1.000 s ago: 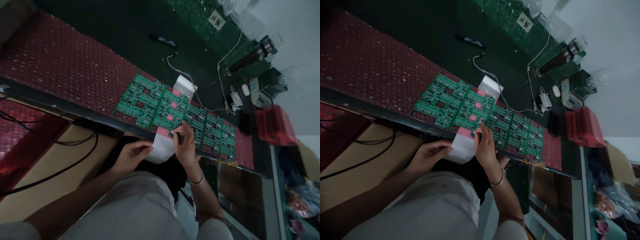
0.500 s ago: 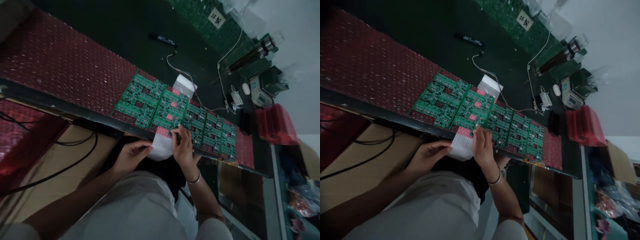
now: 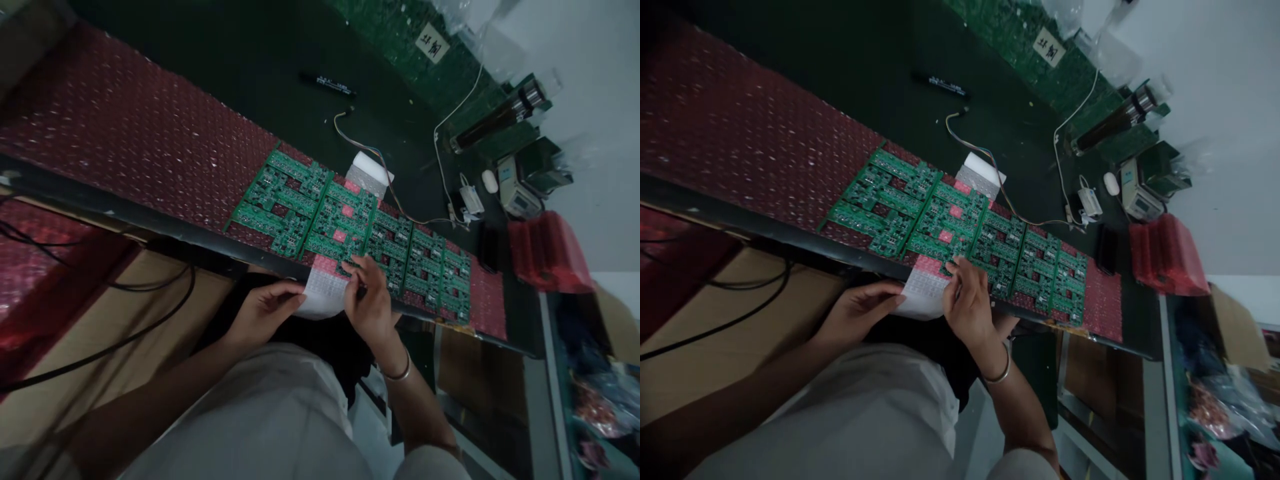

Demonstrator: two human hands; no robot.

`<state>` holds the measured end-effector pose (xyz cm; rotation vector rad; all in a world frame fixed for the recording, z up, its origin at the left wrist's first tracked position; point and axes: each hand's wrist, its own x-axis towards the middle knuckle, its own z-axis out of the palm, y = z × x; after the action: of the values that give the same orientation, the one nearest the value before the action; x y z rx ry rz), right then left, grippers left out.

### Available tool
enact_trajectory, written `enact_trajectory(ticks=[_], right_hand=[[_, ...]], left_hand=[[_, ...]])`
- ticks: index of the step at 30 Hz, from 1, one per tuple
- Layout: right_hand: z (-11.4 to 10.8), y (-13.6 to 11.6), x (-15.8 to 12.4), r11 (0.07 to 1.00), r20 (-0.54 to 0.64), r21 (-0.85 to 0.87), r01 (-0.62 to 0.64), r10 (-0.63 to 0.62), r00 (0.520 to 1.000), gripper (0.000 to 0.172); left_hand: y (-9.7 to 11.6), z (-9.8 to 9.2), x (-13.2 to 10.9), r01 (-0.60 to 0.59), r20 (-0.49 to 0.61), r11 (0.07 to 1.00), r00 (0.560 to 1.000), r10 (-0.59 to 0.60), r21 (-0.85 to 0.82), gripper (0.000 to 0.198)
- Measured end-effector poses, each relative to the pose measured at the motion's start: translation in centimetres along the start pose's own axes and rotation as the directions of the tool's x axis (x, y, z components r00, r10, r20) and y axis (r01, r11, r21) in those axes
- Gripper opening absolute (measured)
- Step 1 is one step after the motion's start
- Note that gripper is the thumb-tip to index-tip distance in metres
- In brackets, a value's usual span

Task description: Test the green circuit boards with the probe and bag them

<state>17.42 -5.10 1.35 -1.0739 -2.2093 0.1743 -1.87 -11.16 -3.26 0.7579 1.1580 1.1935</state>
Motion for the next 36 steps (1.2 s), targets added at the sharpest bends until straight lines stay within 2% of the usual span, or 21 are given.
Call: enact_trajectory(ticks=[3, 5, 8, 11, 15, 20, 27, 31, 36], right_hand=[[-0.4, 0.8, 3.4, 0.972, -0.061, 0.192, -0.134, 0.148, 0.987, 0.054], [0.1, 1.8, 6.1, 0.959, -0.082, 0.234, -0.159, 0.182, 0.98, 0.051], [1.8, 3.9, 9.5, 0.952, -0.012, 0.258, -0.163, 0.172, 0.985, 0.048], [3.6, 5.6, 11.1, 0.944, 0.096, 0.259, -0.203, 0.184, 0.978, 0.05], [4.7, 6.3, 11.4, 0.948, 0.171, 0.218, -0.231, 0.196, 0.965, 0.054], [4.8, 5.7, 11.7, 0.964, 0.195, 0.149, -0.221, 0.191, 0.962, 0.051], [4.7, 4.6, 11.9, 0.997, 0.197, 0.031, -0.068, 0.061, 0.978, 0.043], [4.8, 4.5, 11.7, 1.0, 0.197, -0.003, -0.027, 0.027, 0.98, 0.04], [5.0, 4.8, 11.6, 0.992, 0.174, 0.074, -0.102, 0.088, 0.981, 0.042]], left_hand=[[0.0, 0.0, 0.0, -0.004, -0.003, 1.0, 1.0, 0.004, 0.011, 0.019], [-0.1, 0.0, 0.0, -0.007, -0.013, 1.0, 1.0, 0.007, 0.016, 0.02], [-0.3, -0.2, 0.0, -0.01, -0.02, 1.0, 1.0, 0.01, 0.016, 0.022], [-0.3, -0.3, 0.1, -0.005, -0.012, 1.0, 1.0, 0.005, 0.031, 0.023], [-0.3, -0.3, 0.2, -0.011, 0.02, 1.0, 1.0, 0.01, 0.028, 0.022], [-0.3, -0.4, 0.3, -0.002, 0.044, 1.0, 0.999, 0.002, 0.01, 0.022], [-0.2, -0.4, 0.3, 0.006, 0.034, 1.0, 0.999, -0.006, 0.014, 0.022], [-0.4, -0.4, 0.3, 0.033, 0.036, 0.999, 0.999, -0.033, -0.015, 0.024], [-0.4, -0.5, 0.3, 0.024, 0.025, 1.0, 0.999, -0.024, 0.01, 0.023]])
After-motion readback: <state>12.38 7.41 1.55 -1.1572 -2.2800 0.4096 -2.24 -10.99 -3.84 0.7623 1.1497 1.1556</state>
